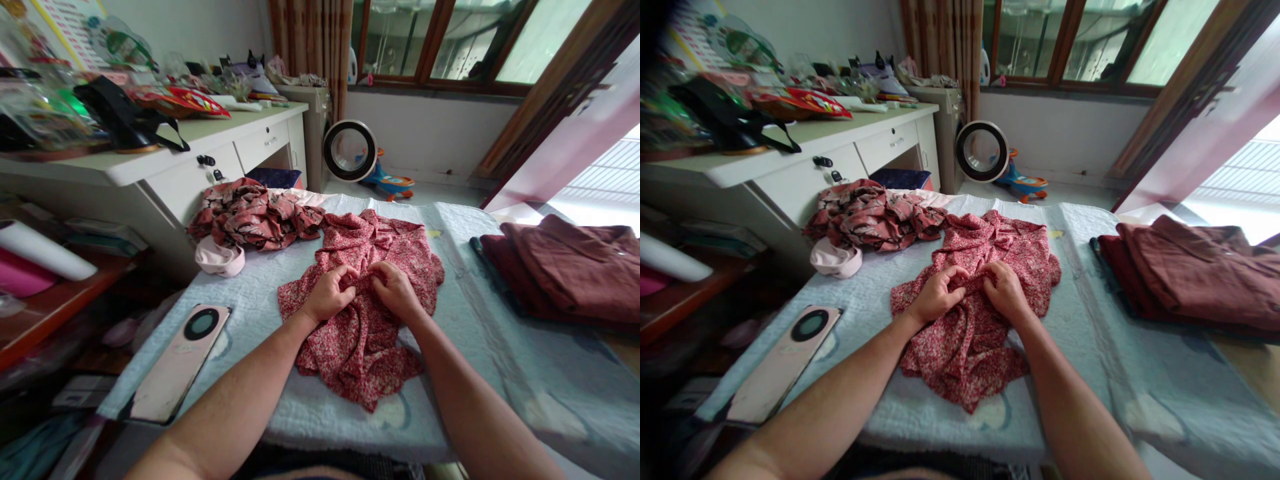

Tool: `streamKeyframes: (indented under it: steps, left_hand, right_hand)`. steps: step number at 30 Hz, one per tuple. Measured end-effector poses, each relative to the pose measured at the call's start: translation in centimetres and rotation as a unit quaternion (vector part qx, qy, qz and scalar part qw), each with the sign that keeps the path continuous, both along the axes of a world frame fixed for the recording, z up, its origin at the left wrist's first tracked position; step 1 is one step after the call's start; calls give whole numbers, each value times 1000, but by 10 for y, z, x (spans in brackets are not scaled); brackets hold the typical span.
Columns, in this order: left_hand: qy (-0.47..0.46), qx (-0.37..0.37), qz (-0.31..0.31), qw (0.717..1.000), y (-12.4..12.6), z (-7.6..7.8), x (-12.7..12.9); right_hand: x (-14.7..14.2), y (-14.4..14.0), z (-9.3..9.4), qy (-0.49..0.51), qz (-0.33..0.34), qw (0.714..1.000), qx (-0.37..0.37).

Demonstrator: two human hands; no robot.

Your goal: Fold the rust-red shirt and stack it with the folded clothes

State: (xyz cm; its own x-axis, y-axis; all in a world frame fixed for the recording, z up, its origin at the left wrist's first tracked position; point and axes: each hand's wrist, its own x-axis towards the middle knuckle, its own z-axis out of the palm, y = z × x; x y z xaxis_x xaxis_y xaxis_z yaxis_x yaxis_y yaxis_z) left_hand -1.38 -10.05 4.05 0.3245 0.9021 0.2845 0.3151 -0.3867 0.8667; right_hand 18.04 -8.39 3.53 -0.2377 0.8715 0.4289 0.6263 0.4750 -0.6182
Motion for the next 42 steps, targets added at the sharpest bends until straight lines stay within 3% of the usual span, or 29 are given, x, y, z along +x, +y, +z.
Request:
streamKeyframes:
  steps: [5, 11, 15, 21, 31, 42]
  left_hand:
    - [24, 22, 8, 999, -3, 1, 1]
    - [36, 43, 15, 998, -2, -1, 0]
    - [35, 37, 27, 998, -3, 0, 0]
    - [18, 38, 25, 999, -4, 2, 0]
    - [3, 37, 15, 999, -7, 5, 0]
    - [24, 33, 20, 999, -8, 5, 0]
  right_hand:
    - [1, -2, 6, -28, 38, 999, -10]
    - [0, -5, 13, 18, 101, 994, -48]
    - [1, -3, 5, 31, 57, 994, -85]
    - [2, 1, -5, 25, 11, 999, -46]
    - [3, 3, -1, -5, -48, 998, 25]
    - [-2, -2, 7, 17, -21, 999, 41]
